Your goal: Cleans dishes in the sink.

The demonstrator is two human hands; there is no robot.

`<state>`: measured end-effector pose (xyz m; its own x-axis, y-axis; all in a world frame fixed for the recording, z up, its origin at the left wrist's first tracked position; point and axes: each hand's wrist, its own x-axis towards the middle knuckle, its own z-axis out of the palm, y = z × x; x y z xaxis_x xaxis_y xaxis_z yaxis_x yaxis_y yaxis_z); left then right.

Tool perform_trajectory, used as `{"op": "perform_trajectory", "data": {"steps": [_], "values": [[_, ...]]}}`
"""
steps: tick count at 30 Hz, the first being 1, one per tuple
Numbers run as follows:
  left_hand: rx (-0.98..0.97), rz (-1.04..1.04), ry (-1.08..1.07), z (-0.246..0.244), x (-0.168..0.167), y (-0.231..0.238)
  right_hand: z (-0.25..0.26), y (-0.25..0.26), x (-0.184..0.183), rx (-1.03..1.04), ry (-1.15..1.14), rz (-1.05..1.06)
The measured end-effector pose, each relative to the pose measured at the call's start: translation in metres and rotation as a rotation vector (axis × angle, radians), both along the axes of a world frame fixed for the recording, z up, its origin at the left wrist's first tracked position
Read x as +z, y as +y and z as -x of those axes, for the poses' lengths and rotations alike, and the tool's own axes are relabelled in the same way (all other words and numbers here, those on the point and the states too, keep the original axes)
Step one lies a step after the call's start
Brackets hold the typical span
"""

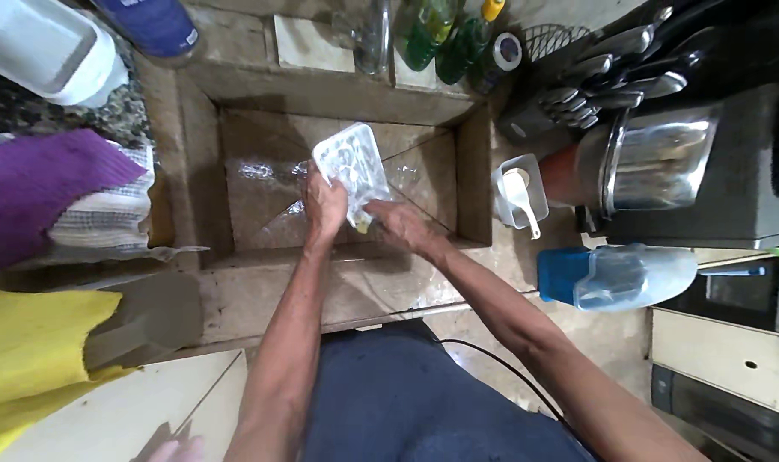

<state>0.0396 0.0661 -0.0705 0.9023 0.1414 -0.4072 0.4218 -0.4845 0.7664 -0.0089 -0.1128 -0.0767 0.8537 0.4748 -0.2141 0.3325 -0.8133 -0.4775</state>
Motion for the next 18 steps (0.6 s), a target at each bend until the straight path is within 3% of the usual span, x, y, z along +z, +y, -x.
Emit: {"op": "perform_trajectory", "data": {"steps": [2,8,11,13,14,18], "values": [[-0.019,0.011,0.042,-0.001,-0.001,0.007,-0.010,-0.012,0.003,-0.035,0.042,0.056],[-0.070,0.067,0.060,-0.003,0.009,0.000,-0.025,0.017,0.020,-0.349,-0.299,-0.056],[-0.051,0.082,0.015,-0.006,0.010,-0.002,-0.023,0.025,0.019,-0.219,-0.244,-0.032],[-0.037,0.075,-0.036,-0.009,0.008,0.011,-0.010,0.012,0.022,-0.085,-0.117,-0.175],[-0.045,0.091,-0.086,-0.012,0.007,0.019,-0.004,0.000,0.027,-0.117,-0.053,-0.317],[-0.152,0.207,-0.257,-0.014,0.023,0.049,0.005,-0.056,0.036,-0.517,-0.065,-0.881]]}}
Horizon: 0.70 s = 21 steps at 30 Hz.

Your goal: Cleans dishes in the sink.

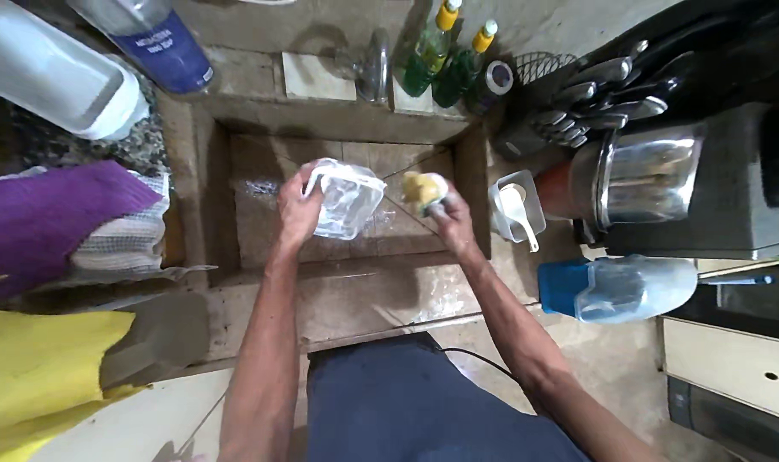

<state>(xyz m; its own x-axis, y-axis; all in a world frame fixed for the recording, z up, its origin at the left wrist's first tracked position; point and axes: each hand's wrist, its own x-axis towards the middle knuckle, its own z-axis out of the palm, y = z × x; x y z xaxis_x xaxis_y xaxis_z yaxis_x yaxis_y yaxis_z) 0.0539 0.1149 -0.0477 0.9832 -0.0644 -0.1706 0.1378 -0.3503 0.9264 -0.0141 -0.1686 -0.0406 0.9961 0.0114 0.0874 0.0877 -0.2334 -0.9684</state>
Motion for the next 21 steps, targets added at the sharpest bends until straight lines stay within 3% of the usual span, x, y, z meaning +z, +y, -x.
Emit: {"op": "perform_trajectory", "data": {"steps": [3,6,9,16,21], "values": [[-0.093,-0.014,-0.054,0.006,0.009,-0.002,0.002,-0.004,0.001,-0.017,-0.002,-0.092],[-0.186,-0.012,-0.076,0.014,0.007,-0.024,-0.015,0.032,0.016,0.242,0.019,-0.071],[-0.129,-0.046,-0.067,0.016,-0.003,-0.043,-0.044,0.053,0.033,0.414,-0.011,0.019],[0.073,0.109,-0.227,0.001,-0.023,-0.029,0.004,0.039,0.013,0.072,-0.186,0.044],[-0.046,-0.094,-0.148,0.010,-0.001,-0.055,-0.041,0.051,0.033,0.223,0.002,0.158]]}}
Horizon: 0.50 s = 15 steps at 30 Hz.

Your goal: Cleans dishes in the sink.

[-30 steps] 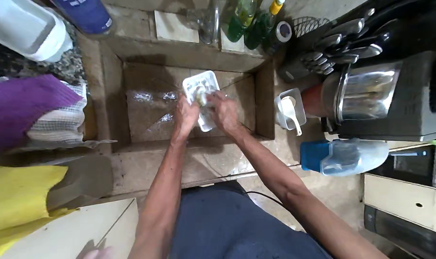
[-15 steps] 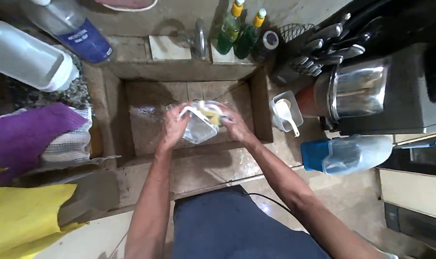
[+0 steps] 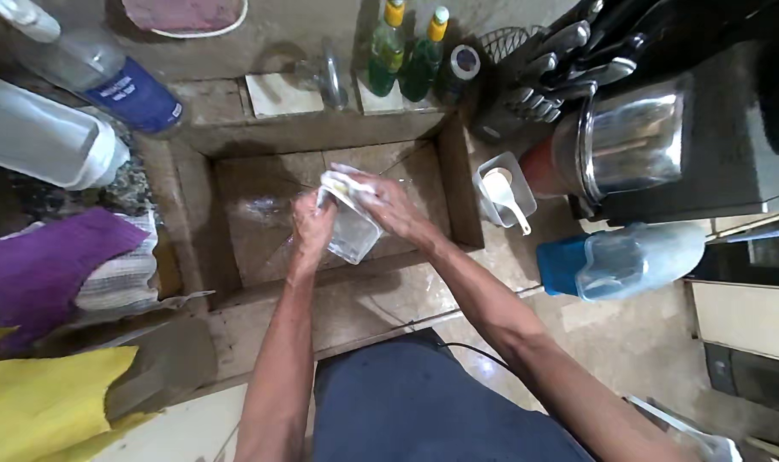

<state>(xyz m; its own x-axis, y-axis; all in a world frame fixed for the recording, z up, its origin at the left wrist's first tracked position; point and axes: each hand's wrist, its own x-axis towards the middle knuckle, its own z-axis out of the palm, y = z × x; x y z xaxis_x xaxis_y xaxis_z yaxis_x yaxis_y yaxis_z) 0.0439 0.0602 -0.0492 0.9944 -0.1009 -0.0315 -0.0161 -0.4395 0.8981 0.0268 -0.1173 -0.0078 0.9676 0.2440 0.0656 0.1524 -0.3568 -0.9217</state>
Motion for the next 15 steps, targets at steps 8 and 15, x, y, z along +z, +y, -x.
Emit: {"op": "perform_trajectory", "data": {"steps": [8,15], "values": [[-0.065,-0.057,-0.003,-0.001,0.003,-0.007,0.009,-0.003,-0.006,-0.032,0.003,0.071],[-0.222,-0.164,-0.207,0.001,-0.008,-0.016,0.009,-0.011,-0.015,0.000,-0.096,0.103]]}}
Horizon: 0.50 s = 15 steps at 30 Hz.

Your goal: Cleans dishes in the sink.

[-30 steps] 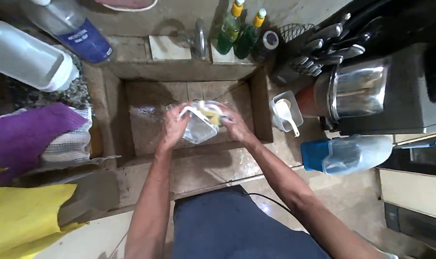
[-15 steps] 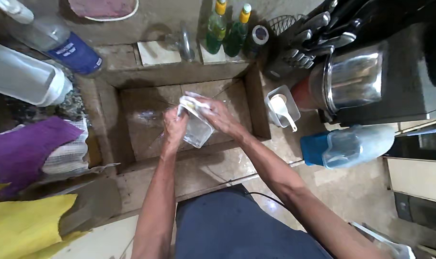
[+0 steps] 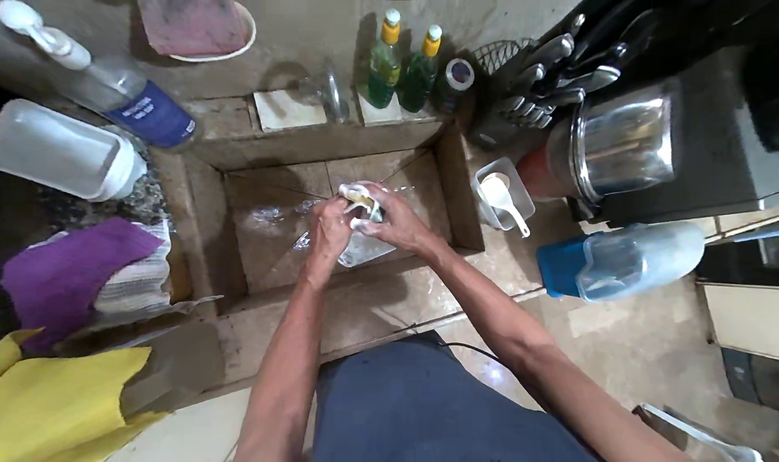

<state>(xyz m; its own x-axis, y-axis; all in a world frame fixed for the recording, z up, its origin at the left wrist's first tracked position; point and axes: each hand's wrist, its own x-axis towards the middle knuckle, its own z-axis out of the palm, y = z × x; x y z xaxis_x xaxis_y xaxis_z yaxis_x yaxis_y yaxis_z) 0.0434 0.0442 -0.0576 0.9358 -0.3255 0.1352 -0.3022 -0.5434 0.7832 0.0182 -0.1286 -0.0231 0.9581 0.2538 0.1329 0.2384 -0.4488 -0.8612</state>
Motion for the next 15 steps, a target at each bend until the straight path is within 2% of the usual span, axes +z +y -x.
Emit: {"op": "perform_trajectory", "data": {"steps": [3,5,7,9,13,15], "values": [[-0.001,-0.052,-0.078,-0.004,-0.007,0.014,0.010,-0.010,0.001,-0.124,-0.091,-0.036],[0.058,-0.041,0.099,-0.008,-0.010,0.033,0.018,-0.023,0.008,-0.202,-0.137,-0.123],[0.163,0.170,0.330,-0.008,-0.015,0.031,0.027,-0.034,0.011,-0.187,-0.154,-0.154],[0.247,0.387,0.456,-0.006,-0.021,0.020,0.032,-0.042,0.010,-0.151,-0.153,-0.056],[0.125,0.423,0.383,0.004,-0.019,0.001,0.028,-0.047,0.007,-0.241,-0.165,0.037],[0.163,0.516,0.468,0.023,-0.015,-0.007,0.021,-0.036,0.008,-0.334,-0.194,-0.005]]}}
